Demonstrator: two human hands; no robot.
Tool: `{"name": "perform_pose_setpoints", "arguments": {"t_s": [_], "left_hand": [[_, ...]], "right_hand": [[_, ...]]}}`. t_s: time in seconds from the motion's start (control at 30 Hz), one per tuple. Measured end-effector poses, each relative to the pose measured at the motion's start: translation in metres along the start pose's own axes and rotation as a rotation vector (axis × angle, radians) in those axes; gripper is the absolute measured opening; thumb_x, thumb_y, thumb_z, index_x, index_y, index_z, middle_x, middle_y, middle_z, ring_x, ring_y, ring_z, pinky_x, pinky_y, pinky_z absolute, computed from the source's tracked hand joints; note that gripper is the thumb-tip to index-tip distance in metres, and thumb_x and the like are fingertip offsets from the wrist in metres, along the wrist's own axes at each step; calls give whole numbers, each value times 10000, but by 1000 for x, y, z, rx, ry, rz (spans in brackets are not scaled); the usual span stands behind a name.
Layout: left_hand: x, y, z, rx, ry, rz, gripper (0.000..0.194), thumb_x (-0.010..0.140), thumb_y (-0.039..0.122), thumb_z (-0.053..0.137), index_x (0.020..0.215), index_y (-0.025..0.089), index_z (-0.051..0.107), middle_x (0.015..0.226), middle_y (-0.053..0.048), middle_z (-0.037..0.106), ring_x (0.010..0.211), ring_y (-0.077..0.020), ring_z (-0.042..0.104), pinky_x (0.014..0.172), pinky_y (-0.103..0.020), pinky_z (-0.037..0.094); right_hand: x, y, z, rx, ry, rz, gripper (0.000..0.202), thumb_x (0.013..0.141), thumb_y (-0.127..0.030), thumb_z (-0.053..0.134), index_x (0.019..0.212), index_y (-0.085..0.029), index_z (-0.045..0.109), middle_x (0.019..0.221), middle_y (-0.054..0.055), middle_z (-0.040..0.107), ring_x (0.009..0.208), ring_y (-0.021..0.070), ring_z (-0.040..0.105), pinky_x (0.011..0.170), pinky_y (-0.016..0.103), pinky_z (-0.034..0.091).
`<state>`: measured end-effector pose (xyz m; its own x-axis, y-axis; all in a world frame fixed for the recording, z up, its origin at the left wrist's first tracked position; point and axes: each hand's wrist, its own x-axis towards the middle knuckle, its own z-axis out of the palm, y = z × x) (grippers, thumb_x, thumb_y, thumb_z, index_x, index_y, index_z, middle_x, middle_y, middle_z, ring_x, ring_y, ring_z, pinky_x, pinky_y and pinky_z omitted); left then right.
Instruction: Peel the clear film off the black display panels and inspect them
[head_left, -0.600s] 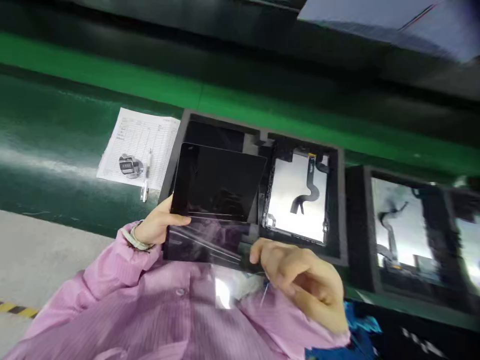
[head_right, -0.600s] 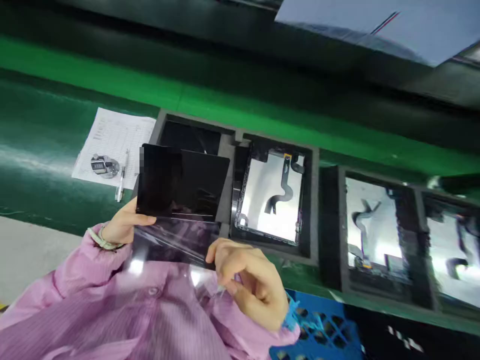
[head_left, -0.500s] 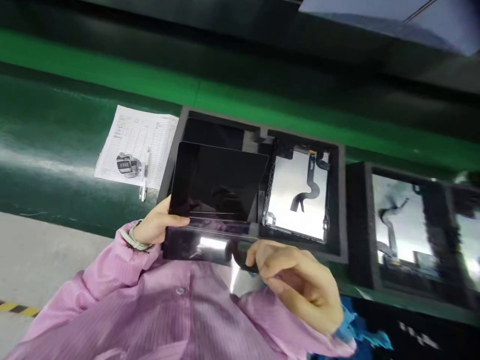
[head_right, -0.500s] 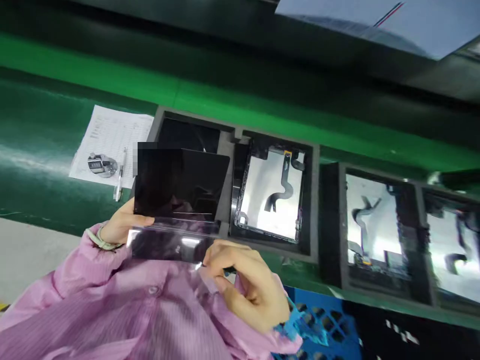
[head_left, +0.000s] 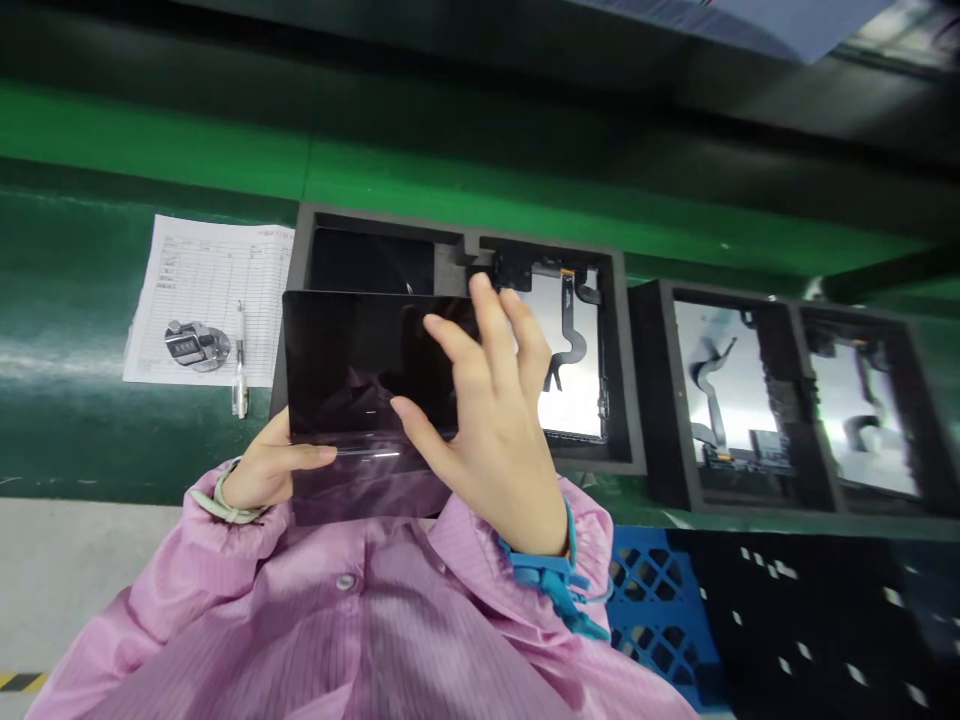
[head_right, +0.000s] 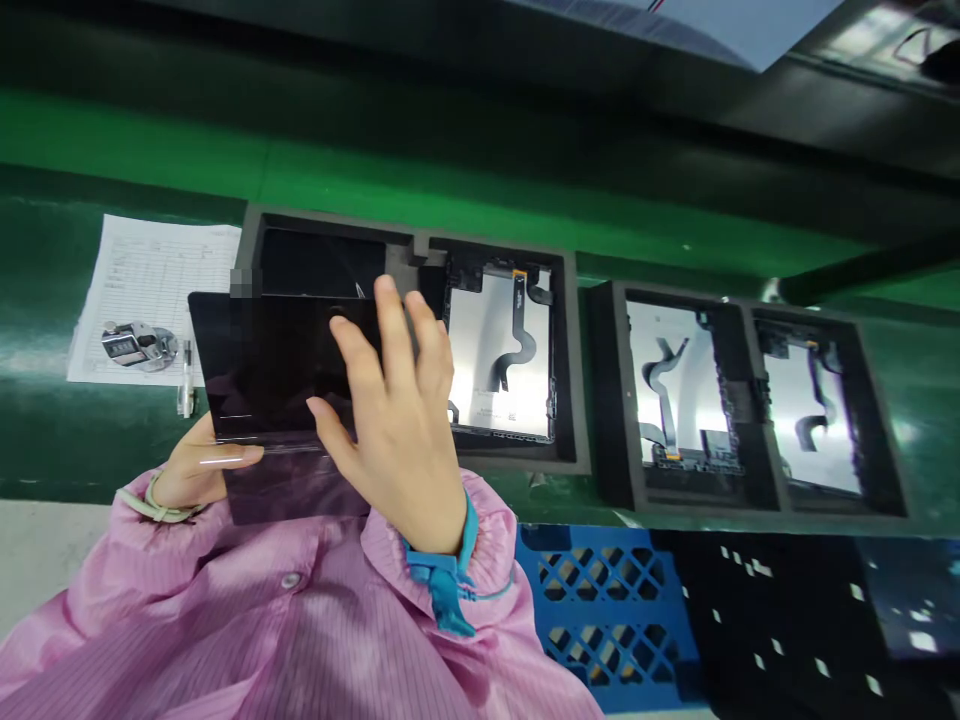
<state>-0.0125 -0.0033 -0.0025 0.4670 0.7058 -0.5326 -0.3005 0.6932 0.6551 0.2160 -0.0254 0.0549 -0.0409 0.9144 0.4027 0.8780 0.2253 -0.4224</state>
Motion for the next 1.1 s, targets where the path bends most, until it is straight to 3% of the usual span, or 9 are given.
{"name": "perform_pose_setpoints", "arguments": {"t_s": [0.1,0.2,0.33,0.43,0.63,0.77,0.9,1.0,1.1], "left_hand": [[-5,6,7,22,53,-20,437,668,139,891,1072,235,754,932,-13,802,859,-248,775,762,-321,626],[-9,13,15,43,125,-18,411,656,101,880,1030,236,776,887,20,800,879,-222,769,810,-290,616],[-9,17,20,36,167,-21,396,619,90,882,971,246,792,866,34,803,854,-214,764,766,-274,616],[-8,17,18,39,176,-27,392,612,79,878,958,242,790,867,30,804,822,-206,764,739,-264,613],[0,14,15,-6,87,-18,355,648,149,888,980,175,766,893,-36,803,825,-241,770,794,-345,637],[9,10,14,-27,99,26,341,653,168,880,960,154,732,839,-21,779,899,-268,774,910,-404,627],[13,13,20,-78,4,48,301,734,109,811,1011,146,700,854,-12,765,974,-241,763,980,-377,599],[12,21,29,-77,-51,27,190,801,69,724,982,121,696,771,-15,734,778,-177,740,792,-285,626],[11,28,36,-32,-17,-2,129,804,55,702,917,116,695,741,-26,728,616,-140,680,577,-221,589]], "right_hand": [[-11,14,5,143,39,94,663,935,-367,670,1496,-182,369,1656,219,323,1572,371,259,1248,666,304],[-26,26,3,360,-5,164,665,948,-325,662,1527,-239,347,1647,175,371,1559,309,340,1244,610,373],[-46,34,-5,584,-109,190,509,1004,-151,471,1491,-299,476,1661,90,389,1541,241,401,1241,518,426],[-57,39,-8,613,-163,155,550,971,-57,378,1428,-292,573,1660,67,395,1499,222,464,1221,487,459],[-62,45,-5,470,-167,83,322,943,-165,646,1251,-231,717,1581,129,502,1440,279,511,1156,510,503],[-49,32,-21,412,-147,70,198,973,-153,606,1077,-193,770,1207,105,742,1126,199,686,978,353,579],[-16,13,-45,657,-461,13,193,1000,-189,575,912,-182,747,818,16,752,712,101,694,636,217,554],[18,3,-46,944,-627,139,275,1004,-291,591,784,-191,723,691,-6,723,560,97,656,511,218,534],[51,3,-29,1190,-639,386,318,1000,-282,599,716,-180,699,645,-7,716,505,111,664,436,212,539]]}}
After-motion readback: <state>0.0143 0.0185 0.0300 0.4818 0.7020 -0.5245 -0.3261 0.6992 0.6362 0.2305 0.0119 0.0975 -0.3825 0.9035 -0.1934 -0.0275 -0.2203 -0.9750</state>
